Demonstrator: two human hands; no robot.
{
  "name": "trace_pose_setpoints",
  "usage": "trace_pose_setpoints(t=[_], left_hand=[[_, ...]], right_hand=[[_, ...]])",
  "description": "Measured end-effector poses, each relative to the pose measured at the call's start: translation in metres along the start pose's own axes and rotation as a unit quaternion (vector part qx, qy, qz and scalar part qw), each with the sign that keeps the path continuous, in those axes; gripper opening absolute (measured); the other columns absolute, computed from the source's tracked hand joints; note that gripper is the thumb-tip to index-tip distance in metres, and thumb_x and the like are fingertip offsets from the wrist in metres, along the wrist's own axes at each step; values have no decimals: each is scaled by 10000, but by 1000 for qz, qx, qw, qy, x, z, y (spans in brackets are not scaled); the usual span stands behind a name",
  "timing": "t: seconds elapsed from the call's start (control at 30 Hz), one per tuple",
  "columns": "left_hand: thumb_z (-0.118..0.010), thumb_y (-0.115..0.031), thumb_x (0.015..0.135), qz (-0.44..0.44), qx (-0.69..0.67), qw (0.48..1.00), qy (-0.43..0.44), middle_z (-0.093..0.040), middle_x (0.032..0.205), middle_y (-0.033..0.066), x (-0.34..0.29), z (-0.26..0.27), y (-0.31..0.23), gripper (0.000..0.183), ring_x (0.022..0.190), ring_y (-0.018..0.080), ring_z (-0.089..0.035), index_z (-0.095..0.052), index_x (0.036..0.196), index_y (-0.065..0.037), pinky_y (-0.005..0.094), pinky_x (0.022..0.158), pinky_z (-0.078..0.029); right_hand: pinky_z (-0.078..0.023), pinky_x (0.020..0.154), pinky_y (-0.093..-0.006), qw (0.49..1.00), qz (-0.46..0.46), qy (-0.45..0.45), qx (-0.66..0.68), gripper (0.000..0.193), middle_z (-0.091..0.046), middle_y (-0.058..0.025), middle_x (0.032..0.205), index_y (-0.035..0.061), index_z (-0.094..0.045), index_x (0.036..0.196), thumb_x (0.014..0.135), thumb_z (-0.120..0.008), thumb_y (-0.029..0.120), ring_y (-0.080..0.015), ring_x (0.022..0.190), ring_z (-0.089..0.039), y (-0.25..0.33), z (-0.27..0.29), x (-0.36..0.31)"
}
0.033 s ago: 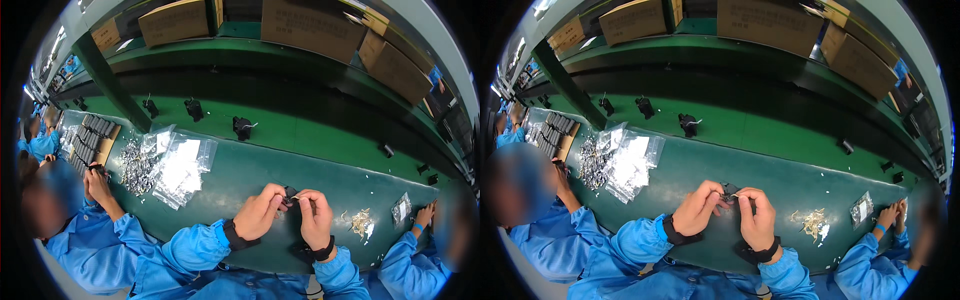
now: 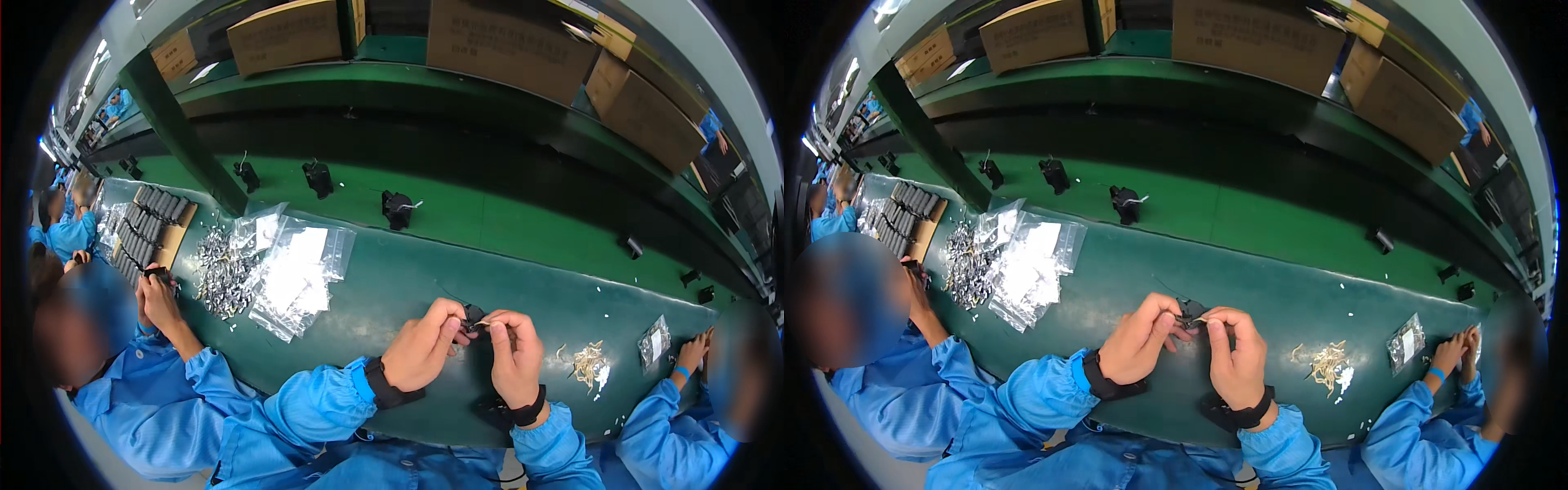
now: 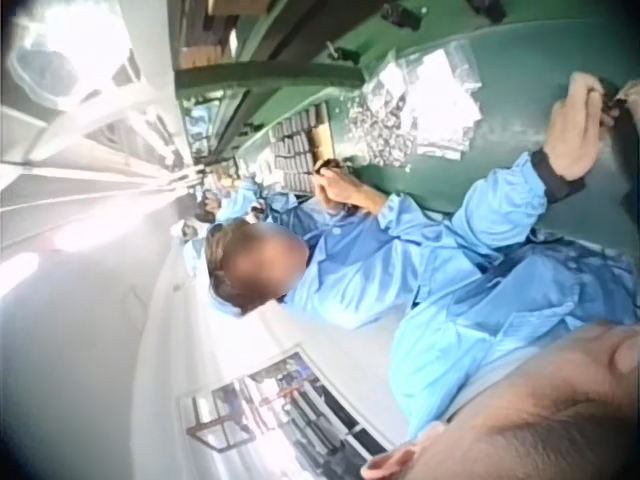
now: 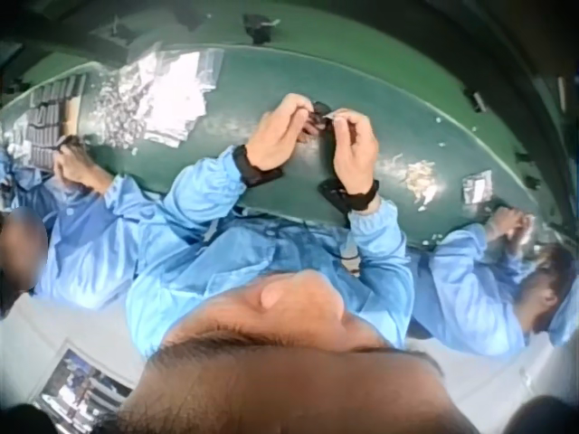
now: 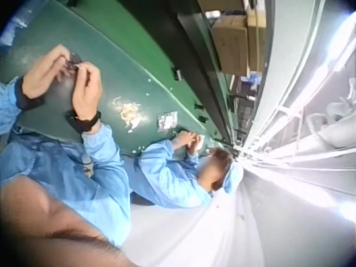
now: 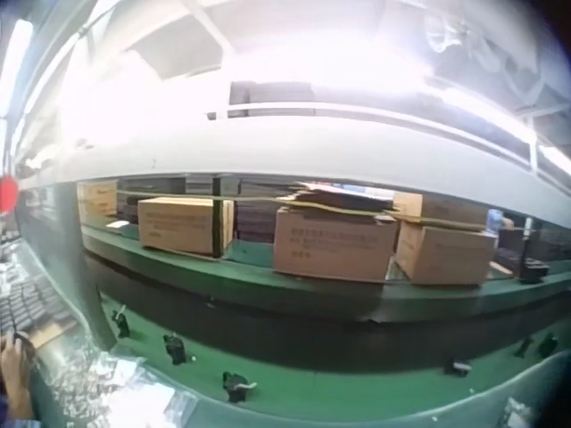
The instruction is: Assembling small plastic components with pins at a factory workbench.
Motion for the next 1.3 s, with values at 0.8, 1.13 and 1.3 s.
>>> trace_pose_setpoints(t=[0.8,1.13,1.3], left_hand=[[-642,-207,983,-142,88,986,-28,-708,950,137,6,2,-5,188,868,370,-702,-598,1123,-88,445,719,-552],[-575,-196,1029,-108,10,993,-38,-702,913,150,4,-2,6,148,838,397,-691,-499,1098,-89,491,689,-523],[-567,-186,1032,-97,-20,995,-24,-698,877,171,0,-2,0,145,803,395,-687,-485,1098,-86,482,662,-502]], right_hand=[[-544,813,-290,993,15,34,-115,90,-706,-116,1044,-34,-621,1075,1037,-590,41,-158,916,-663,8,-4,-10],[-566,778,-284,998,-2,32,-58,221,-693,-128,1132,-35,-600,1128,1086,-576,180,-154,877,-660,17,-12,-4],[-585,805,-303,997,-34,48,-47,198,-696,-142,1119,-30,-564,1152,1095,-548,159,-171,887,-682,15,-4,-9]])
Point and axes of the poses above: each hand's wrist, its own x-axis towards the middle knuckle, its own z-axis out of the back of the hand, y = z × x, the point moved 6 cm from there along x, towards the middle knuckle
